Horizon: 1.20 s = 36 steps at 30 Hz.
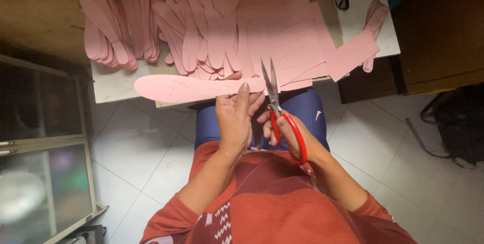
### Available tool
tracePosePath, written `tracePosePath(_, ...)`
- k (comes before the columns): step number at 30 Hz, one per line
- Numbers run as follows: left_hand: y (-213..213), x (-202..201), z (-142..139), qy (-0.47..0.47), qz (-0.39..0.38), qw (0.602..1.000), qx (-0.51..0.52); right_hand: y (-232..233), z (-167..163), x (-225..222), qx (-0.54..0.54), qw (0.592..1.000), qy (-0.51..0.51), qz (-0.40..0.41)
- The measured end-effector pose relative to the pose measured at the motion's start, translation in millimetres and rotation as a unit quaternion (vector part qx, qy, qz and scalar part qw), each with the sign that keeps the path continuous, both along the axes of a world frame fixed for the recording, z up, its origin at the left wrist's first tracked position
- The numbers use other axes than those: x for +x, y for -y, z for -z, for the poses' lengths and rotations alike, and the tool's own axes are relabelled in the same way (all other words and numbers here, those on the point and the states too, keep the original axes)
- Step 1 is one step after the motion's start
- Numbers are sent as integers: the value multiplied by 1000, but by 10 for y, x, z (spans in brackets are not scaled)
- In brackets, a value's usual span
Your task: The person sits on the floor and uses red-handled scissors to cut a pink sheet of material into elongated shapes. They rotate the sheet to follow drawn outlines and place finished pieces on a nearby table.
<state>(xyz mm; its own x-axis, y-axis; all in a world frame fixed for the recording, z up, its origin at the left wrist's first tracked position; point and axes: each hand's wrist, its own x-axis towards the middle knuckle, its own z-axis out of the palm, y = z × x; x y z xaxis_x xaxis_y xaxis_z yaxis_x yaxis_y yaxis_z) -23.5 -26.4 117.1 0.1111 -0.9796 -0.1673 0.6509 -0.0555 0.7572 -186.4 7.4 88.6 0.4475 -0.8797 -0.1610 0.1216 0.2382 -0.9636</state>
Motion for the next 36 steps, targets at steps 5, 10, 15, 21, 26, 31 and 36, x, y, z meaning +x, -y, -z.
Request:
tracePosePath(5, -34, -30, -40, 30, -36, 999, -15, -59, -59, 64, 8, 998, -55, 5)
tracePosePath(10, -77, -74, -43, 37, -52, 998, 5, -85, -147, 113, 0, 998, -68, 1)
tracePosePath(15, -107, -127, -9, 23, -68, 997, -8, -102, -222, 156, 5, 993, -115, 20)
tracePosePath(21, -129, -118, -12, 38, -54, 998, 6, -87, -284, 147, -17, 989, -148, 10)
tracePosePath(26, -131, -115, -43, 46, -54, 997, 17, -96, -242, 141, -23, 988, -149, 13)
tracePosePath(31, -131, -110, -59, 26, -43, 998, 26, -120, -180, 148, -8, 995, -99, 16)
tracePosePath(36, -124, -114, -67, 5, -45, 999, 19, -117, -180, 133, -3, 996, -88, 6)
